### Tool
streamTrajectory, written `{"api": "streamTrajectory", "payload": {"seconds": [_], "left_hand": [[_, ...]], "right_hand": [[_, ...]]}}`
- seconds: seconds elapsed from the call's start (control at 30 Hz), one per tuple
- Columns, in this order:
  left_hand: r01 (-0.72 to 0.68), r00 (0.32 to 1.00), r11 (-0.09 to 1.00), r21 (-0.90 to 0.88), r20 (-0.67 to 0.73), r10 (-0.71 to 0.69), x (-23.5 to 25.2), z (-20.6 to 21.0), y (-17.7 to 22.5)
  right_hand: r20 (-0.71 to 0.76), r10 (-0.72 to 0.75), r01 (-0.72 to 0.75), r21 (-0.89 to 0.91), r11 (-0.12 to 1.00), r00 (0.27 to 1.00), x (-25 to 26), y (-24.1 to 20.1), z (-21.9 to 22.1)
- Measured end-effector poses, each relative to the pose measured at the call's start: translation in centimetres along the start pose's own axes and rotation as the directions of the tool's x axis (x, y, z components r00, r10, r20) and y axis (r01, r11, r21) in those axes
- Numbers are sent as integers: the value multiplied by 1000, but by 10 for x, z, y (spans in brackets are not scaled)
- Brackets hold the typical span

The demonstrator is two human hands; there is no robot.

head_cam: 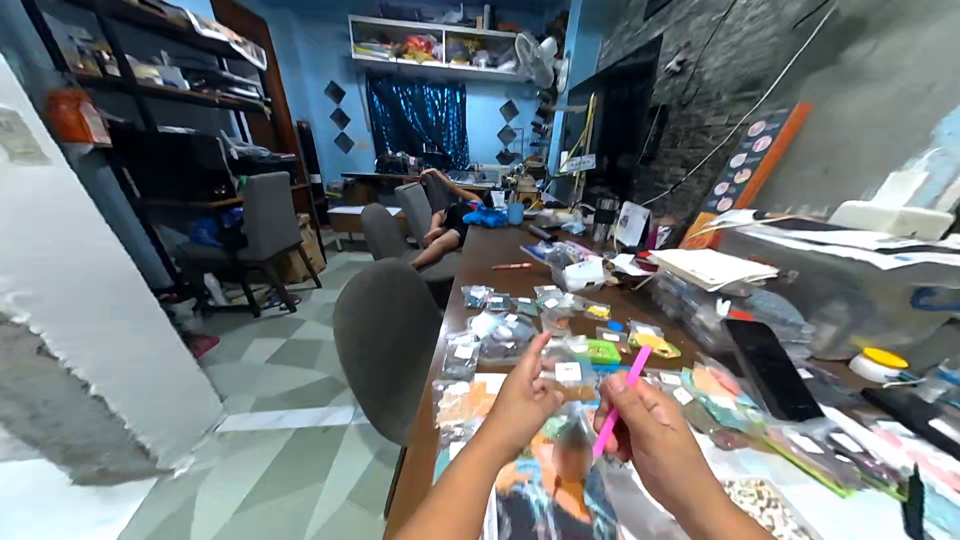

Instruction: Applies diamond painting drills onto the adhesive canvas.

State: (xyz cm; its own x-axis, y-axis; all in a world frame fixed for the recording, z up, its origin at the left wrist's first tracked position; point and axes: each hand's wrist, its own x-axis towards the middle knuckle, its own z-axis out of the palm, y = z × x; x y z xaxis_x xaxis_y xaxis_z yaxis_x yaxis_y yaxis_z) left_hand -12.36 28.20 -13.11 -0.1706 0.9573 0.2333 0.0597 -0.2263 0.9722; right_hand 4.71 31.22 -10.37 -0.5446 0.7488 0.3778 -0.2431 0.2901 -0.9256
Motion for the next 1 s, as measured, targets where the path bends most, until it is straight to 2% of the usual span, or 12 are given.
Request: {"api": "streamTrajectory", "payload": {"seconds": [0.1, 0.27, 0.47, 0.73, 0.87, 1.0], "left_hand": [[9, 997, 995, 96, -72, -2, -1, -7, -6], [25, 972, 973, 231, -233, 30, 2, -23, -12], [55, 960, 956, 288, -278, 29, 2, -25, -11], [23, 952, 963, 270, -299, 61, 3, -26, -11], [24, 952, 961, 276, -299, 62, 4, -26, -14], [19, 955, 959, 283, -290, 67, 4, -25, -16]], "right_hand": [[85, 2, 5, -90, 996, 996, -15, 17, 6], [232, -99, 148, -206, 967, 968, -23, 34, 18], [223, -148, 209, -287, 935, 964, -20, 40, 24], [180, 12, 62, -397, 916, 984, -2, 27, 47], [143, -8, 64, -393, 917, 990, -6, 48, 53], [177, -76, 139, -380, 914, 981, -9, 57, 53]]}}
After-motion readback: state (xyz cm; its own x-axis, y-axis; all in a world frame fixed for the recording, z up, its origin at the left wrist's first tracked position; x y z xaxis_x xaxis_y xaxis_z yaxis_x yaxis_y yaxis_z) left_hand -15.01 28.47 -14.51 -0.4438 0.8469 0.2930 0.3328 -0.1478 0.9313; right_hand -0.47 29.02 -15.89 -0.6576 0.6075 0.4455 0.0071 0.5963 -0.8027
